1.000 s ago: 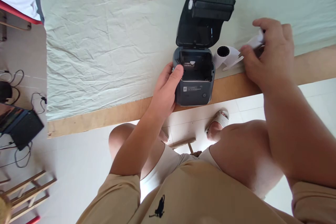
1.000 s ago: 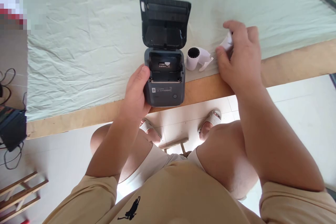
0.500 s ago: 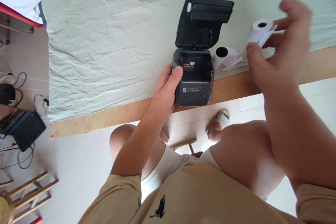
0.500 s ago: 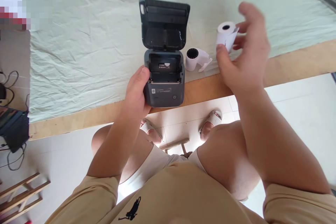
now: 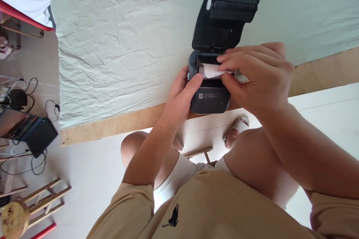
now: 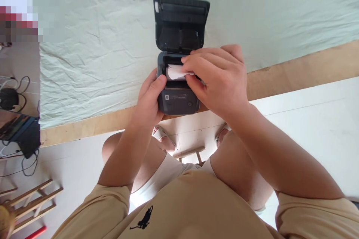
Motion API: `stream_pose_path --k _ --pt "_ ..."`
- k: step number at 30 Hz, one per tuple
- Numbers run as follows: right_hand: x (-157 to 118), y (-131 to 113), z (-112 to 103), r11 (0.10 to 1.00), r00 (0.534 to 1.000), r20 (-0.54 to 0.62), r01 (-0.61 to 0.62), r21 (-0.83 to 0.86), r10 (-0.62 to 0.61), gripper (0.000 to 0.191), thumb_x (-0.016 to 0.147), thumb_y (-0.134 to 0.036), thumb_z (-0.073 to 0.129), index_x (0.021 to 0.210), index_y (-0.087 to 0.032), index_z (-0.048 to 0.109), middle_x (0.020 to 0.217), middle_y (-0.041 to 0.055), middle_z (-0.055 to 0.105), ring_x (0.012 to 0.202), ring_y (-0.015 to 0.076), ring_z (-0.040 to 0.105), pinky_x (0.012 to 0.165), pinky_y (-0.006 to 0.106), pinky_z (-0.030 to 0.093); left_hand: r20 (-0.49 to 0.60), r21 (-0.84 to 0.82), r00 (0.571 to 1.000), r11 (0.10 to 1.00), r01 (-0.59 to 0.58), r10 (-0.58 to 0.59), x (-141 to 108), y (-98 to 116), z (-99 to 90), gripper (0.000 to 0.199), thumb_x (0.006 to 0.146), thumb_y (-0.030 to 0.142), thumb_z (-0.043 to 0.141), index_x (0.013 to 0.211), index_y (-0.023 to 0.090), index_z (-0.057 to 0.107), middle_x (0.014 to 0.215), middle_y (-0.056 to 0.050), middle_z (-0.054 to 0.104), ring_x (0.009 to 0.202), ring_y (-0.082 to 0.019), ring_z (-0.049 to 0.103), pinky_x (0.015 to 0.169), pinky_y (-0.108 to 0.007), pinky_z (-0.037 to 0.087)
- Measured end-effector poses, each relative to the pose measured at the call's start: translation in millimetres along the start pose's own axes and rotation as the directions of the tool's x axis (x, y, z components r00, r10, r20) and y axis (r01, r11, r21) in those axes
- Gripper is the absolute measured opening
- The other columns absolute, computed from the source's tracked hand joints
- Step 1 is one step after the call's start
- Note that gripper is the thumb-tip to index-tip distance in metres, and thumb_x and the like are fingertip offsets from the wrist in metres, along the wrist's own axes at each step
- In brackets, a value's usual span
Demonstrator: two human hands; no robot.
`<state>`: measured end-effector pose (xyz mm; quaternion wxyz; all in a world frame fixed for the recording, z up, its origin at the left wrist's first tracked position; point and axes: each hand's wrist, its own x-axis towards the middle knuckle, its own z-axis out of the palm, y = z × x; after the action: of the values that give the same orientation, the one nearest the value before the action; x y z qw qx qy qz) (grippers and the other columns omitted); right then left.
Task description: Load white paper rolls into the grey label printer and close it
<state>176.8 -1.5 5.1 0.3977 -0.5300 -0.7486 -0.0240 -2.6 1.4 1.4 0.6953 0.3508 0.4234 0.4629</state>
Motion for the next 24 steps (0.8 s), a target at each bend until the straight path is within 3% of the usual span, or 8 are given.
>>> stream_pose_path --k 3,7,11,14,17,19,22,24 --pt "-4.5 2.7 4.1 0.989 0.983 -0.129 0.141 0.05 -0.133 0.02 0.1 -0.019 0.062 0.086 -0.03 0.07 0.089 -0.0058 0.085 0.098 0.0268 0.085 0.088 0.049 0.058 0.048 -0.018 0.999 1.0 -0.004 0.005 0.4 -2.6 -3.7 0.028 0.104 0.049 0.072 0.114 0.024 0.071 0.112 -0.006 0.082 0.124 -0.031 0.082 0.09 -0.038 0.072" --pt "-12.8 2.7 6.5 0.95 0.962 -0.124 0.263 0.167 -0.244 0.011 0.096 -0.022 0.069 0.088 -0.031 0.069 0.088 -0.0075 0.083 0.092 0.0249 0.082 0.081 0.045 0.054 0.091 0.029 0.994 0.997 -0.071 0.068 1.0 -5.3 -9.7 0.053 0.091 0.047 0.089 0.134 0.029 0.062 0.126 -0.004 0.08 0.127 -0.027 0.078 0.105 -0.035 0.067" --pt "-13.6 9.6 -0.4 0.953 0.969 -0.181 0.209 0.22 -0.17 0.014 0.096 -0.027 0.066 0.107 -0.034 0.07 0.097 -0.0015 0.081 0.098 0.0284 0.079 0.088 0.05 0.056 0.083 0.123 0.994 0.99 -0.075 0.065 1.4 -4.5 -11.5 0.085 0.084 0.037 0.093 0.155 0.031 0.047 0.136 -0.006 0.075 0.125 -0.028 0.077 0.106 -0.037 0.065" --pt "-10.4 21.3 -3.2 0.974 0.967 -0.24 0.133 0.186 -0.086 0.037 0.097 -0.04 0.062 0.134 -0.035 0.065 0.134 0.0094 0.074 0.127 0.0375 0.071 0.102 0.06 0.056 0.112 0.162 0.991 0.983 -0.088 0.07 1.2 -3.9 -12.8 0.097 0.076 0.036 0.096 0.159 0.029 0.045 0.149 -0.011 0.07 0.135 -0.033 0.074 0.108 -0.04 0.065" --pt "-9.0 32.1 -0.4 0.989 0.989 -0.141 0.069 0.133 -0.05 0.065 0.094 -0.046 0.061 0.156 -0.037 0.045 0.165 0.0116 0.055 0.157 0.042 0.054 0.114 0.066 0.053 0.141 0.208 0.988 0.974 -0.086 0.057 0.8 -4.2 -15.1 0.112 0.072 0.035 0.099 0.166 0.028 0.038 0.156 -0.014 0.067 0.141 -0.036 0.072 0.109 -0.042 0.065" --pt "-10.0 35.0 1.1 0.985 0.991 -0.114 0.089 0.147 -0.072 0.072 0.092 -0.045 0.06 0.159 -0.038 0.035 0.163 0.0111 0.053 0.147 0.0392 0.064 0.117 0.065 0.053 0.14 0.23 0.989 0.97 -0.078 0.046 0.9 -4.8 -16.5 0.116 0.072 0.036 0.099 0.169 0.028 0.036 0.157 -0.014 0.067 0.141 -0.037 0.071 0.109 -0.042 0.065" --pt "-12.7 33.6 -2.2 0.976 0.981 -0.191 0.083 0.202 -0.044 0.051 0.098 -0.047 0.055 0.148 -0.037 0.049 0.139 0.0095 0.061 0.115 0.0347 0.076 0.113 0.065 0.054 0.133 0.241 0.989 0.966 -0.09 0.059 1.6 -5.2 -17.3 0.113 0.071 0.037 0.099 0.167 0.029 0.039 0.161 -0.014 0.064 0.144 -0.037 0.069 0.112 -0.041 0.063" --pt "-12.7 32.5 -6.8 0.98 0.976 -0.216 0.038 0.196 0.005 0.041 0.103 -0.048 0.053 0.142 -0.037 0.058 0.135 0.0096 0.064 0.125 0.0385 0.073 0.112 0.066 0.054 0.14 0.246 0.987 0.963 -0.106 0.073 1.9 -4.8 -17.1 0.11 0.072 0.036 0.098 0.165 0.029 0.04 0.164 -0.015 0.062 0.145 -0.037 0.068 0.112 -0.041 0.063"
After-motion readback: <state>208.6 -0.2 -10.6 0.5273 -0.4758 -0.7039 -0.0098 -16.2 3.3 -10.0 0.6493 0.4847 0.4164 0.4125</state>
